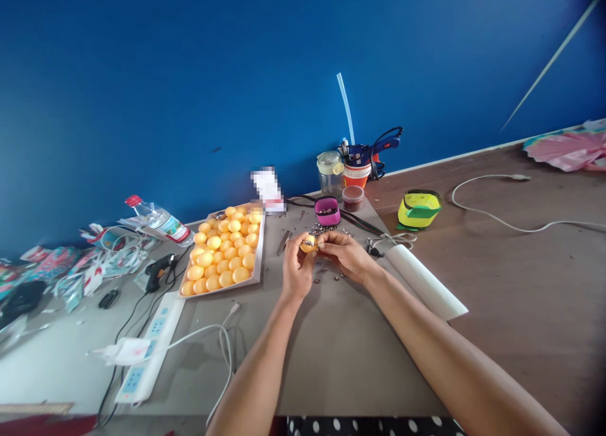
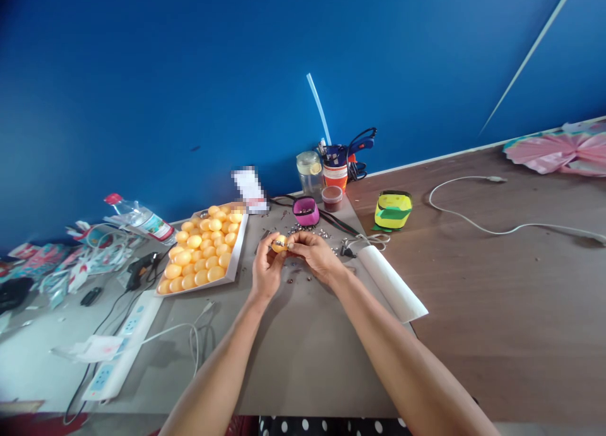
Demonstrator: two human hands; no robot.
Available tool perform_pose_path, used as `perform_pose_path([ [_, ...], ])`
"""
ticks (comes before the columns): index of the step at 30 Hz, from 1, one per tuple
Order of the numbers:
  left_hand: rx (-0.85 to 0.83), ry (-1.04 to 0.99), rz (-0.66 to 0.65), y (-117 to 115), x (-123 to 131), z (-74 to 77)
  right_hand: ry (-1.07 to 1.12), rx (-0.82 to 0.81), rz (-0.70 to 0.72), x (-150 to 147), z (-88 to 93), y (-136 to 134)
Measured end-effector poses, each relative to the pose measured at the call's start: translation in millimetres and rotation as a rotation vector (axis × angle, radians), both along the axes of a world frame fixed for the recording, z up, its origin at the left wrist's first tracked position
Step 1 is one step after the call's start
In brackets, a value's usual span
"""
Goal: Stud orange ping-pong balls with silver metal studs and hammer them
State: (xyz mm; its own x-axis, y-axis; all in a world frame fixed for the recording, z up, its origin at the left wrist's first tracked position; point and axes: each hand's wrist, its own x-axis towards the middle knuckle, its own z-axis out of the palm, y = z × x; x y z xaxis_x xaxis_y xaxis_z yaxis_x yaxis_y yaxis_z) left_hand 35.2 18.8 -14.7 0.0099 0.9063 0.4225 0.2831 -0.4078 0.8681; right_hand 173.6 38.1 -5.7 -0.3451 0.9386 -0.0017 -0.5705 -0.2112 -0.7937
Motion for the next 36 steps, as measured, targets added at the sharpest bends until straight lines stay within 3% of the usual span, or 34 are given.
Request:
perform_pose_path([
  [16,0.029,-0.004,0.003,0.1,1.1,0.2,-0.004,-0.049,-0.020,-0.7,-0.5,0.4],
  [24,-0.185,-0.351,-0.055,-2.2,5.8,7.9,0.179,0.003,0.057,7.6,5.1,-2.2],
  [36,-0.217,-0.442,-0.106,-3.7,6.0,7.9,0.229,0.009,0.134,9.3,2.4,-2.7],
])
